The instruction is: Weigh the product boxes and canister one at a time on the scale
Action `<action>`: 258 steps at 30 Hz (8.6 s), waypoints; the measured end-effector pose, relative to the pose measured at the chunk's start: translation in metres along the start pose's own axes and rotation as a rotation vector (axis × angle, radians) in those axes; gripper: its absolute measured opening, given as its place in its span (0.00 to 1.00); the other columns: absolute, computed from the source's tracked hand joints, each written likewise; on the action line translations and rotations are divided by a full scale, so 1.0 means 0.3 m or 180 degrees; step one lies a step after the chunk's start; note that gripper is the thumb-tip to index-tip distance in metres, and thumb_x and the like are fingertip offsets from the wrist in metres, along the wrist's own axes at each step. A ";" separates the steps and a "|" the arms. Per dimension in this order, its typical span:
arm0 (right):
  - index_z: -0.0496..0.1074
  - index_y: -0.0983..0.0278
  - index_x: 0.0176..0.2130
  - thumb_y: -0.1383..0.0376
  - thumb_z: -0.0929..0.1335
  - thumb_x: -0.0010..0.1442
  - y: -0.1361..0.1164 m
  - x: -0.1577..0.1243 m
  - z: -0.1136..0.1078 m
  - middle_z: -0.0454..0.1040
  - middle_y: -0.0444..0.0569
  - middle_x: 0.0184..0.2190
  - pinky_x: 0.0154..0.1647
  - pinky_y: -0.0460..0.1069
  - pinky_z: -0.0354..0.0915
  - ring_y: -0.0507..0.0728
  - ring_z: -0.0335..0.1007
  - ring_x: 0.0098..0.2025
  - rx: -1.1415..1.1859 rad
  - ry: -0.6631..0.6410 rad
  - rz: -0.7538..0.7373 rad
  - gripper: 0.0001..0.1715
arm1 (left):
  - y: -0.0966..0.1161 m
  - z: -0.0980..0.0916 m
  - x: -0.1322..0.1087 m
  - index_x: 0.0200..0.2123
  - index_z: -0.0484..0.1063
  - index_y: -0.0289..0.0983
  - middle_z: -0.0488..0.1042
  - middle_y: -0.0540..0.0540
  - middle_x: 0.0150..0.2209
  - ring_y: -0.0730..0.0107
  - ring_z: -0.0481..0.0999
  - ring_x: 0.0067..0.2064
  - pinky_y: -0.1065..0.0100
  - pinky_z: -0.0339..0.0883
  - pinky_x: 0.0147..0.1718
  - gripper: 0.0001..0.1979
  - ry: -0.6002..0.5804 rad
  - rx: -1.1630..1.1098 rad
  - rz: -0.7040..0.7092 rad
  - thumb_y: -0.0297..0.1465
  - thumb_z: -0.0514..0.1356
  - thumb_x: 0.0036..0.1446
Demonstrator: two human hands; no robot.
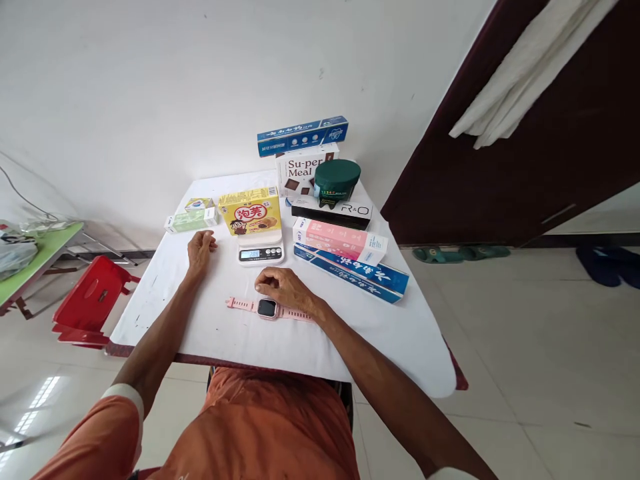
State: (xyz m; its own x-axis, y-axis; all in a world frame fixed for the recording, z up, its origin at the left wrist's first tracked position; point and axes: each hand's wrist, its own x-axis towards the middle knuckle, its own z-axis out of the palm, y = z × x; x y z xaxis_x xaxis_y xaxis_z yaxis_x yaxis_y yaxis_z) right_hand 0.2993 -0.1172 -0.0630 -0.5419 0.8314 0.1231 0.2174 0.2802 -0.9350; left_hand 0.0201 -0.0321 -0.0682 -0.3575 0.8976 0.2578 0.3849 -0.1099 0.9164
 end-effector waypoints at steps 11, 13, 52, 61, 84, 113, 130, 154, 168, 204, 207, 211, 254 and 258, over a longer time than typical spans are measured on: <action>0.78 0.63 0.34 0.59 0.71 0.60 -0.010 -0.004 0.001 0.79 0.47 0.32 0.37 0.49 0.64 0.54 0.70 0.33 -0.0024 0.0013 0.0032 0.10 | -0.040 0.001 0.001 0.39 0.72 0.39 0.79 0.46 0.35 0.68 0.78 0.33 0.65 0.72 0.36 0.14 -0.0182 0.0267 -0.0096 0.44 0.57 0.64; 0.78 0.63 0.34 0.59 0.71 0.60 -0.011 -0.005 0.001 0.79 0.46 0.32 0.37 0.49 0.64 0.54 0.70 0.33 -0.0002 0.0027 0.0042 0.10 | -0.025 0.003 -0.001 0.41 0.72 0.38 0.79 0.44 0.38 0.67 0.79 0.34 0.65 0.72 0.36 0.18 -0.0180 0.0238 -0.0087 0.47 0.55 0.66; 0.76 0.58 0.36 0.49 0.68 0.65 0.041 -0.034 -0.024 0.74 0.48 0.32 0.39 0.53 0.66 0.59 0.71 0.34 0.0073 -0.0184 0.0411 0.17 | 0.157 -0.034 0.859 0.55 0.69 0.44 0.73 0.37 0.57 0.44 0.66 0.62 0.45 0.62 0.59 0.25 -0.1140 0.2888 0.0070 0.33 0.64 0.53; 0.77 0.60 0.35 0.62 0.71 0.61 0.017 -0.021 -0.022 0.76 0.47 0.34 0.38 0.51 0.65 0.56 0.70 0.34 0.0251 -0.0093 0.0441 0.04 | 0.176 -0.049 0.933 0.57 0.72 0.45 0.72 0.32 0.59 0.34 0.67 0.64 0.36 0.61 0.59 0.30 -0.1544 0.3277 -0.0031 0.41 0.67 0.49; 0.76 0.63 0.33 0.66 0.71 0.59 -0.008 -0.007 0.007 0.76 0.44 0.29 0.35 0.48 0.62 0.52 0.68 0.31 0.0299 0.0042 0.0233 0.03 | 0.518 0.437 -0.076 0.59 0.72 0.39 0.74 0.34 0.55 0.47 0.73 0.56 0.49 0.65 0.55 0.26 -0.2607 0.1647 0.3122 0.49 0.61 0.65; 0.77 0.62 0.35 0.60 0.70 0.62 -0.006 -0.014 0.006 0.79 0.48 0.34 0.39 0.51 0.65 0.57 0.73 0.36 -0.0045 -0.0019 0.0099 0.09 | 0.180 0.055 0.114 0.48 0.69 0.39 0.73 0.39 0.49 0.51 0.73 0.52 0.52 0.67 0.51 0.12 -0.1528 0.1949 0.1206 0.32 0.62 0.62; 0.78 0.62 0.36 0.58 0.70 0.62 -0.003 -0.011 0.002 0.79 0.48 0.34 0.40 0.51 0.66 0.57 0.73 0.36 0.0044 -0.0075 0.0071 0.10 | 0.106 0.022 0.042 0.62 0.67 0.41 0.73 0.36 0.58 0.54 0.75 0.57 0.52 0.69 0.56 0.28 -0.0262 0.0492 0.1108 0.52 0.55 0.68; 0.78 0.63 0.35 0.57 0.70 0.62 0.004 -0.011 0.003 0.80 0.48 0.33 0.40 0.51 0.67 0.57 0.74 0.36 -0.0003 -0.0016 0.0082 0.11 | 0.031 0.050 -0.075 0.62 0.64 0.36 0.74 0.35 0.54 0.58 0.75 0.56 0.58 0.69 0.55 0.27 0.0392 0.0782 0.0852 0.48 0.45 0.74; 0.78 0.61 0.36 0.55 0.70 0.64 0.003 -0.018 -0.001 0.79 0.48 0.33 0.40 0.53 0.68 0.59 0.73 0.36 -0.0124 -0.0060 0.0191 0.13 | 0.235 0.148 0.086 0.61 0.69 0.39 0.72 0.35 0.56 0.45 0.70 0.61 0.43 0.59 0.63 0.24 -0.1723 0.2415 0.1609 0.28 0.62 0.62; 0.78 0.62 0.34 0.65 0.70 0.62 -0.015 -0.007 -0.003 0.79 0.46 0.33 0.38 0.50 0.66 0.55 0.72 0.35 0.0052 0.0059 0.0193 0.05 | 0.114 -0.118 0.568 0.62 0.69 0.41 0.66 0.31 0.65 0.37 0.63 0.66 0.39 0.57 0.62 0.27 -0.0311 0.2764 0.0843 0.26 0.60 0.58; 0.78 0.63 0.34 0.64 0.71 0.61 -0.019 -0.003 -0.007 0.79 0.46 0.32 0.37 0.49 0.65 0.54 0.71 0.33 0.0106 0.0056 0.0180 0.05 | 0.178 -0.061 0.501 0.62 0.68 0.40 0.67 0.31 0.63 0.38 0.65 0.64 0.40 0.61 0.61 0.26 -0.0359 0.2543 0.1412 0.29 0.60 0.61; 0.78 0.63 0.34 0.64 0.71 0.61 -0.019 -0.001 -0.012 0.79 0.46 0.32 0.36 0.49 0.65 0.54 0.70 0.34 0.0229 0.0039 0.0133 0.05 | 0.311 0.080 0.312 0.62 0.68 0.40 0.71 0.36 0.58 0.48 0.70 0.60 0.47 0.66 0.60 0.23 -0.1095 0.1947 0.2432 0.37 0.61 0.65; 0.78 0.63 0.35 0.61 0.70 0.62 -0.016 -0.009 -0.008 0.80 0.47 0.34 0.39 0.50 0.66 0.55 0.72 0.36 -0.0050 0.0005 0.0065 0.08 | 0.230 -0.014 0.162 0.48 0.76 0.37 0.71 0.43 0.43 0.65 0.70 0.35 0.58 0.71 0.42 0.28 -0.1915 0.1830 0.1497 0.53 0.68 0.55; 0.79 0.63 0.35 0.61 0.71 0.62 -0.020 -0.008 -0.010 0.80 0.47 0.34 0.39 0.50 0.66 0.56 0.73 0.36 -0.0058 -0.0001 0.0098 0.08 | 0.211 0.012 0.161 0.46 0.77 0.36 0.71 0.41 0.43 0.62 0.71 0.36 0.56 0.71 0.44 0.28 -0.1958 0.1866 0.1383 0.54 0.68 0.54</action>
State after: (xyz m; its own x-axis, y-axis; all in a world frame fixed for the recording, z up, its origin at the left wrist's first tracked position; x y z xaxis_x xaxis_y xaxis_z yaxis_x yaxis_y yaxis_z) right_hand 0.3017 -0.1195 -0.0567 -0.5351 0.8395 0.0943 0.2486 0.2632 -0.9322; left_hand 0.0302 0.0059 0.0012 0.3631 0.9141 0.1804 0.8035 -0.4052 0.4361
